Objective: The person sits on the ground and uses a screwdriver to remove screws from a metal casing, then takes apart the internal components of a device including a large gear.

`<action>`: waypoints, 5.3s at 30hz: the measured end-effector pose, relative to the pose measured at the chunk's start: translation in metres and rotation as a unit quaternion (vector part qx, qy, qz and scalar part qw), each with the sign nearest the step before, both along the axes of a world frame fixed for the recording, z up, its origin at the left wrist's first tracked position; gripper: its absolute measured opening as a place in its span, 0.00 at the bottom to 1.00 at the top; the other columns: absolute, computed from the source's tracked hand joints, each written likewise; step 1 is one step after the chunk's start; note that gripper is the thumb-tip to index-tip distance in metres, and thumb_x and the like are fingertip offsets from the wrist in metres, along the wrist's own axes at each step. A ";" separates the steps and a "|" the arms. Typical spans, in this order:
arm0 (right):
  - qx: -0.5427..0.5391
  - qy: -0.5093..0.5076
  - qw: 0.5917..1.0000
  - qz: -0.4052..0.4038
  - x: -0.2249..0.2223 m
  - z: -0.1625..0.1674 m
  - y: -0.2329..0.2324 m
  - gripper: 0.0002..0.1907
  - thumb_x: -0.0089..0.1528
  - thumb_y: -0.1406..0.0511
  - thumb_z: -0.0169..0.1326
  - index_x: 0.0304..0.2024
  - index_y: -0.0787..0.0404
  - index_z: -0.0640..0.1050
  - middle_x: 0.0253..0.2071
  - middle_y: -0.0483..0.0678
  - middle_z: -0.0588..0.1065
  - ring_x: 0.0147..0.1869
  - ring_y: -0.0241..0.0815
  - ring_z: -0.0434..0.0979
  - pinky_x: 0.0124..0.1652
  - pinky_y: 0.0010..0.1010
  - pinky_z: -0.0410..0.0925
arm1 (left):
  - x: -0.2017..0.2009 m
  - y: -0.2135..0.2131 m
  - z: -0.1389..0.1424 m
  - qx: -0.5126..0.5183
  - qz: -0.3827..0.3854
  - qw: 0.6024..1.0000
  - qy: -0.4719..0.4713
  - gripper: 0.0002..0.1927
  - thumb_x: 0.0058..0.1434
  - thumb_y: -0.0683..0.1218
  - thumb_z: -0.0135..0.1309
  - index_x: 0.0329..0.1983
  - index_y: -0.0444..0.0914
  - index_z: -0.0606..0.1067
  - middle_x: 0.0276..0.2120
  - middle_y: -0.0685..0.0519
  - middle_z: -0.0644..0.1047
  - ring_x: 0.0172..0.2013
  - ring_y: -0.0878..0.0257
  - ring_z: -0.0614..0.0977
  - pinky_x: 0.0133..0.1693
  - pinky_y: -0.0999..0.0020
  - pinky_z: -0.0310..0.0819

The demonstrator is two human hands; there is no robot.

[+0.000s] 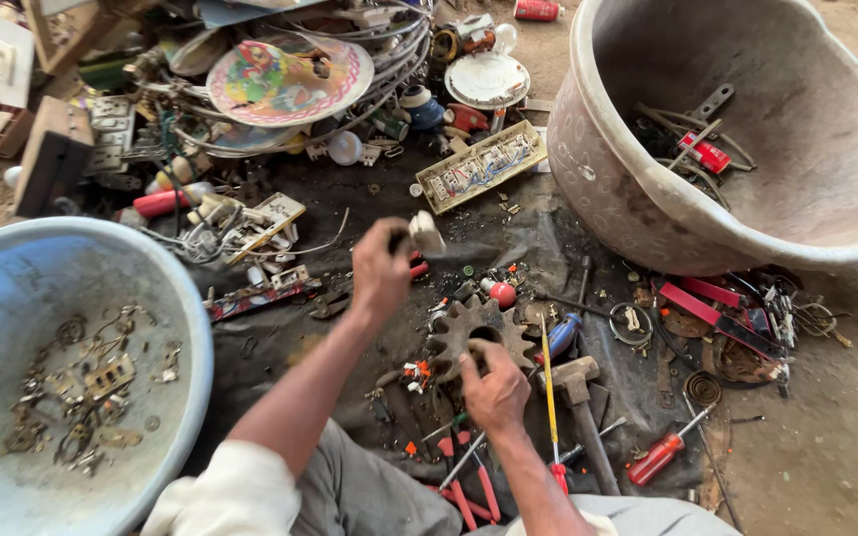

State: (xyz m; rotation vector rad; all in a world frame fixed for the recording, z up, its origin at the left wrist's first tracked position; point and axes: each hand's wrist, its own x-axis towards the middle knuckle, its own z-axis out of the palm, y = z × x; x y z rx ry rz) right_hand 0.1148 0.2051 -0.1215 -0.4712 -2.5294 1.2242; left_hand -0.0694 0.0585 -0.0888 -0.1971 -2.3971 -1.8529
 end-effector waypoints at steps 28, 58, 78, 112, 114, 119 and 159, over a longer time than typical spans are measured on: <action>-0.707 0.063 0.703 0.042 -0.003 0.003 -0.002 0.11 0.59 0.79 0.57 0.43 0.64 0.79 0.42 0.54 0.81 0.44 0.48 0.84 0.47 0.41 0.79 | 0.148 -0.008 -0.006 0.197 -0.144 0.966 -0.087 0.08 0.61 0.31 0.54 0.42 0.30 0.79 0.51 0.48 0.81 0.46 0.63 0.84 0.47 0.70 0.84; -0.606 0.020 0.794 0.044 0.005 0.000 0.004 0.11 0.63 0.76 0.52 0.48 0.68 0.79 0.41 0.59 0.79 0.39 0.50 0.82 0.34 0.36 0.75 | 0.138 -0.010 -0.016 0.195 -0.124 0.946 -0.227 0.16 0.64 0.41 0.54 0.53 0.29 0.78 0.40 0.47 0.84 0.38 0.65 0.85 0.42 0.71 0.84; 0.163 0.301 0.916 0.208 0.022 0.056 -0.026 0.18 0.55 0.79 0.61 0.48 0.65 0.79 0.47 0.51 0.74 0.53 0.52 0.76 0.52 0.42 0.72 | 0.126 -0.007 -0.051 0.516 -0.073 0.751 -0.407 0.08 0.69 0.42 0.49 0.42 0.32 0.76 0.35 0.48 0.81 0.35 0.62 0.84 0.39 0.67 0.82; -0.071 -0.072 0.989 0.109 0.018 0.033 0.026 0.08 0.63 0.68 0.58 0.45 0.60 0.83 0.36 0.55 0.80 0.35 0.54 0.78 0.37 0.41 0.71 | 0.065 -0.034 -0.036 0.501 0.067 0.797 -0.330 0.09 0.66 0.49 0.53 0.38 0.38 0.72 0.28 0.51 0.76 0.29 0.58 0.80 0.29 0.59 0.80; 0.140 -0.109 0.946 0.271 0.034 0.020 0.024 0.08 0.61 0.65 0.59 0.41 0.55 0.84 0.34 0.54 0.79 0.40 0.55 0.80 0.40 0.45 0.73 | 0.058 -0.036 -0.035 0.499 0.089 0.793 -0.338 0.09 0.69 0.48 0.52 0.40 0.37 0.73 0.29 0.50 0.77 0.30 0.58 0.81 0.26 0.61 0.77; 0.281 -0.197 0.898 0.275 0.058 -0.013 -0.001 0.09 0.57 0.63 0.60 0.40 0.56 0.82 0.37 0.57 0.74 0.41 0.58 0.78 0.38 0.48 0.71 | 0.060 -0.029 -0.029 0.583 -0.011 0.674 -0.454 0.20 0.66 0.52 0.43 0.37 0.28 0.75 0.29 0.41 0.80 0.27 0.53 0.81 0.22 0.66 0.75; -0.093 -0.062 0.985 0.133 0.017 0.041 -0.020 0.14 0.66 0.66 0.56 0.51 0.67 0.80 0.37 0.43 0.80 0.39 0.30 0.79 0.41 0.24 0.71 | 0.099 0.004 -0.046 0.309 -0.027 0.879 -0.361 0.09 0.63 0.44 0.51 0.30 0.34 0.69 0.30 0.49 0.81 0.27 0.58 0.84 0.30 0.62 0.82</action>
